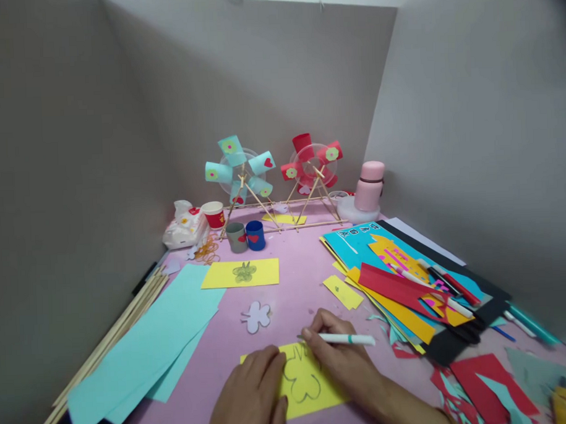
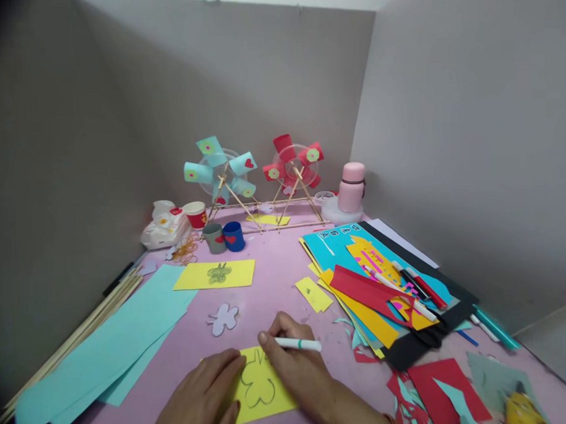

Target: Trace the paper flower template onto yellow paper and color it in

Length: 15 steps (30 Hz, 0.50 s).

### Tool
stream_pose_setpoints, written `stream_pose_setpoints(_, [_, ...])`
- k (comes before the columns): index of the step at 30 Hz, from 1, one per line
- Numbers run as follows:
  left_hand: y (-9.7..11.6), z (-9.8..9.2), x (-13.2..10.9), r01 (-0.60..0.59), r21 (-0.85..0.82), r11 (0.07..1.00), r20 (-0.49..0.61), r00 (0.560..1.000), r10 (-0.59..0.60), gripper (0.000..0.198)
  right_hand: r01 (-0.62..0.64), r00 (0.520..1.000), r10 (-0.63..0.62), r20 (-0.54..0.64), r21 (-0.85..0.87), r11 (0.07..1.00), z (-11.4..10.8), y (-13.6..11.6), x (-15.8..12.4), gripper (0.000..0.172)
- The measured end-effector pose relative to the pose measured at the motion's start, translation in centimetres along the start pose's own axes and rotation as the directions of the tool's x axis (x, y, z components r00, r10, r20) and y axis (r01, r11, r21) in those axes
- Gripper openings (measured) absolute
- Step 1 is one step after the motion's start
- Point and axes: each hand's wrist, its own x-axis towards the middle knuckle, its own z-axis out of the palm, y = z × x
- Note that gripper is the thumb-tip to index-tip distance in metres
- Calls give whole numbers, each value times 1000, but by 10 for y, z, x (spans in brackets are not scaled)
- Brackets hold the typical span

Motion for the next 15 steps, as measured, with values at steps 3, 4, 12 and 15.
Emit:
stream_pose_setpoints(3, [-7, 13, -7, -28, -8, 1000, -42, 999, 28, 46, 35, 999, -32, 30, -116, 993, -1, 0, -3, 39])
stream_pose_setpoints(4, [-7, 15, -8, -15, -15, 1000, -45, 999, 15, 47, 41, 999, -37, 30, -142, 989, -1, 0, -4, 40])
stream_pose_setpoints(12, [-3, 2, -7, 24, -13, 1000, 44, 999, -24, 47, 37, 998, -20, 56, -323, 946, 0, -2, -12, 36])
stream_pose_setpoints(15, [-4, 9, -10, 22, -22, 1000, 12, 1000, -22, 46, 15, 994, 23, 105, -346, 938, -1, -4, -12, 35])
